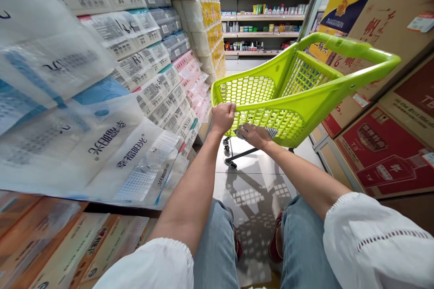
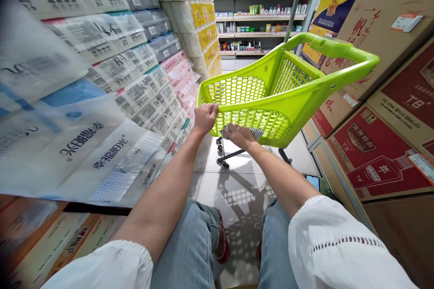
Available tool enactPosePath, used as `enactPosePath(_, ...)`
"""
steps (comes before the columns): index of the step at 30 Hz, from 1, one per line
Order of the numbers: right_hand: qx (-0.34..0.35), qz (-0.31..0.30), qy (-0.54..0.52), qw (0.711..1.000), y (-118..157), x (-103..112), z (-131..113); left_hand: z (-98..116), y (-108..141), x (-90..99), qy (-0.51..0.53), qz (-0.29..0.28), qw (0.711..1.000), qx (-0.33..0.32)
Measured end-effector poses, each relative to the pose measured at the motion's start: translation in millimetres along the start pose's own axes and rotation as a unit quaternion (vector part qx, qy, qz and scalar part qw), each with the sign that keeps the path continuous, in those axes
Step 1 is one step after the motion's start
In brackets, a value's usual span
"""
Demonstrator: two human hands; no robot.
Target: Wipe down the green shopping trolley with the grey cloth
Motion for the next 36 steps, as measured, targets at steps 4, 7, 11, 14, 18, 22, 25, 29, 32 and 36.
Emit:
enactPosePath(4, -0.038, 0.077, 0.004, 0.996, -16, 43, 25, -3, -1, 1.8, 0.008, 0.003, 1.0, 0.008)
enactPosePath(7, -0.06, 0.149, 0.004, 0.987, -21, 73, 39, -5, -1, 3.6, 0.014, -0.001, 1.0, 0.009)
enactPosePath(11, -0.078, 0.167, 0.003, 0.983, -19, 77, 41, -7, -1, 7.4, 0.008, 0.001, 1.0, 0.0)
enactPosePath(14, -0.078, 0.131, 0.0, 0.988, -17, 56, 30, -8, 0, 9.4, 0.002, 0.001, 1.0, 0.002)
enactPosePath(18, -0.044, 0.075, -0.004, 0.996, -13, 24, 6, -12, -1, 11.4, 0.004, 0.002, 1.0, 0.008)
enactPosePath(22, 0.008, 0.046, -0.01, 0.999, -9, 9, -14, -20, 0, 14.5, -0.001, 0.001, 1.0, 0.011)
enactPosePath(25, 0.011, 0.051, -0.015, 0.999, -14, 20, -13, -23, 1, 18.7, -0.011, -0.006, 1.0, 0.01)
enactPosePath(29, -0.028, 0.115, 0.003, 0.993, -26, 61, 4, -16, 0, 27.6, -0.064, 0.01, 0.997, 0.031)
enactPosePath(32, -0.073, 0.173, 0.018, 0.982, -32, 92, 18, 1, -3, 30.0, -0.092, 0.033, 0.995, 0.025)
enactPosePath(36, -0.101, 0.2, 0.017, 0.974, -32, 97, 25, 18, -6, 11.2, -0.059, -0.018, 0.998, 0.015)
Point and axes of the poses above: each hand's wrist, its own y-axis away from the middle knuckle, its own x-axis out of the back of the hand, z = x × y, the point moved 7 cm from there along -y, towards the middle knuckle, and after that the axes turned 9 degrees about z, right-handed, at the moved point
